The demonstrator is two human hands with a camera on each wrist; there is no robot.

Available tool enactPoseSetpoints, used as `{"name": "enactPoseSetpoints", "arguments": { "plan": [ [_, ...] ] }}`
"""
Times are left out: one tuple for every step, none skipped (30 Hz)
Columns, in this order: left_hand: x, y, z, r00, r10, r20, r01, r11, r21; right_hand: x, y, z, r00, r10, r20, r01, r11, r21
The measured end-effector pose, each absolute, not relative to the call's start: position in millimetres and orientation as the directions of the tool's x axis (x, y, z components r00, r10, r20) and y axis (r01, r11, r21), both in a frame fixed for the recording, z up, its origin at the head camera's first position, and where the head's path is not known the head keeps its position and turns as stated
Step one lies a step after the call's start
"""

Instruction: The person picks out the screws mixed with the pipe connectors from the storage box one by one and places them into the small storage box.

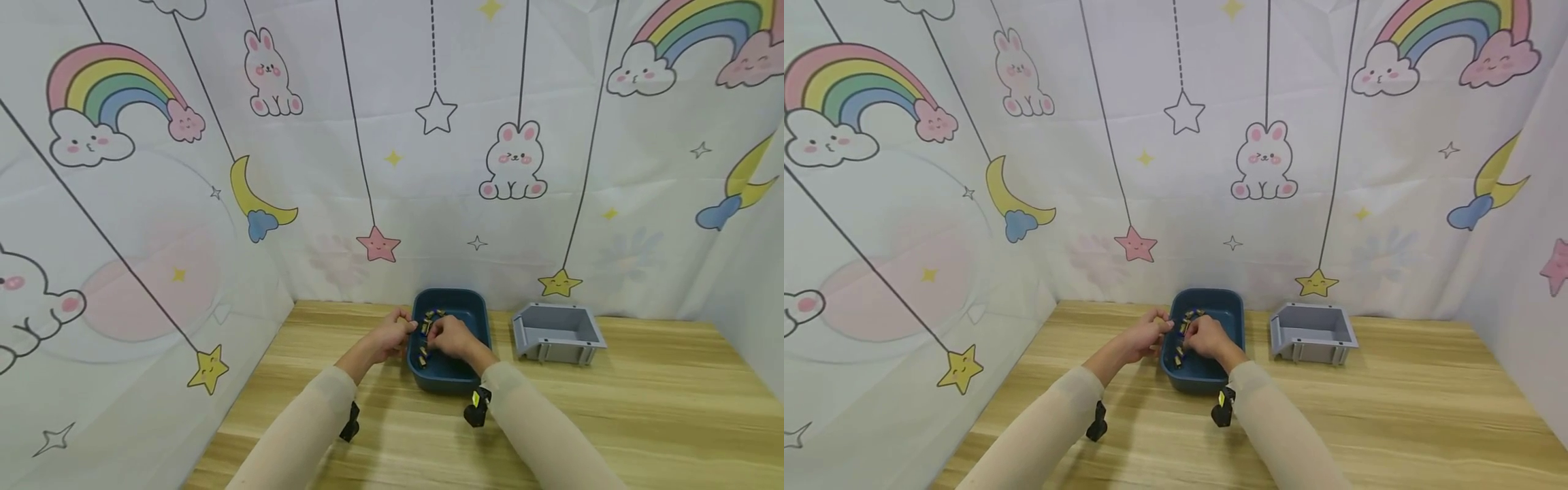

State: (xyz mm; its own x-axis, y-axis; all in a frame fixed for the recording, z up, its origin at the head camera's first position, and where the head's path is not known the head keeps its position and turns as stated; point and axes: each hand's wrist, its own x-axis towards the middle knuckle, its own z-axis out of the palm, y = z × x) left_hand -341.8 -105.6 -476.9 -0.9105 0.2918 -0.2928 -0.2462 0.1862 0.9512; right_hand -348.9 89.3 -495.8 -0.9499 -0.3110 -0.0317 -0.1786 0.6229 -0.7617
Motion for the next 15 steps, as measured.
{"name": "enactPoseSetpoints", "arguments": {
  "plan": [
    [-342.2, -105.6, -476.8, -0.911, 0.292, -0.291, -0.245, 0.184, 0.952, -349.1, 89.7, -494.5, -0.948, -0.316, -0.034, -0.179, 0.621, -0.763],
    [-342.5, -105.5, -476.6, -0.911, 0.293, -0.289, -0.243, 0.184, 0.952, -349.4, 90.0, -493.4, -0.946, -0.322, -0.032, -0.186, 0.621, -0.761],
    [-342.6, -105.5, -476.5, -0.912, 0.292, -0.287, -0.241, 0.184, 0.953, -349.5, 90.3, -492.2, -0.944, -0.329, -0.031, -0.192, 0.623, -0.758],
    [-342.8, -105.4, -476.4, -0.913, 0.291, -0.286, -0.24, 0.184, 0.953, -349.7, 90.4, -491.4, -0.941, -0.337, -0.033, -0.198, 0.627, -0.753],
    [-342.6, -105.4, -476.2, -0.913, 0.291, -0.286, -0.24, 0.184, 0.953, -350.0, 90.3, -490.9, -0.939, -0.343, -0.036, -0.202, 0.632, -0.748],
    [-342.5, -105.3, -476.2, -0.913, 0.29, -0.285, -0.239, 0.186, 0.953, -350.3, 90.3, -490.5, -0.936, -0.35, -0.039, -0.207, 0.637, -0.743],
    [-342.1, -105.2, -476.1, -0.914, 0.289, -0.285, -0.238, 0.186, 0.953, -350.4, 90.0, -490.3, -0.934, -0.354, -0.042, -0.209, 0.64, -0.739],
    [-341.7, -105.2, -475.9, -0.914, 0.29, -0.284, -0.237, 0.188, 0.953, -350.5, 89.9, -490.2, -0.932, -0.359, -0.042, -0.216, 0.646, -0.732],
    [-341.3, -105.2, -475.9, -0.914, 0.288, -0.284, -0.238, 0.187, 0.953, -350.4, 89.8, -489.9, -0.931, -0.362, -0.045, -0.218, 0.651, -0.728],
    [-341.0, -105.2, -475.9, -0.915, 0.287, -0.283, -0.236, 0.188, 0.953, -350.4, 89.7, -489.8, -0.93, -0.365, -0.047, -0.221, 0.655, -0.722],
    [-340.7, -105.3, -475.8, -0.916, 0.286, -0.283, -0.236, 0.188, 0.953, -350.3, 89.7, -489.6, -0.928, -0.369, -0.041, -0.23, 0.658, -0.717],
    [-340.6, -105.5, -475.9, -0.915, 0.285, -0.284, -0.237, 0.189, 0.953, -350.0, 89.8, -489.2, -0.927, -0.374, -0.036, -0.239, 0.66, -0.712],
    [-340.8, -105.2, -476.1, -0.915, 0.285, -0.286, -0.238, 0.189, 0.953, -349.9, 90.4, -488.5, -0.925, -0.379, -0.028, -0.25, 0.662, -0.707],
    [-341.1, -105.0, -476.2, -0.914, 0.285, -0.288, -0.24, 0.19, 0.952, -349.7, 91.1, -487.4, -0.923, -0.385, -0.023, -0.259, 0.663, -0.702],
    [-341.4, -104.9, -476.4, -0.913, 0.285, -0.291, -0.243, 0.19, 0.951, -349.6, 91.9, -486.3, -0.92, -0.391, -0.018, -0.269, 0.665, -0.697]
  ]
}}
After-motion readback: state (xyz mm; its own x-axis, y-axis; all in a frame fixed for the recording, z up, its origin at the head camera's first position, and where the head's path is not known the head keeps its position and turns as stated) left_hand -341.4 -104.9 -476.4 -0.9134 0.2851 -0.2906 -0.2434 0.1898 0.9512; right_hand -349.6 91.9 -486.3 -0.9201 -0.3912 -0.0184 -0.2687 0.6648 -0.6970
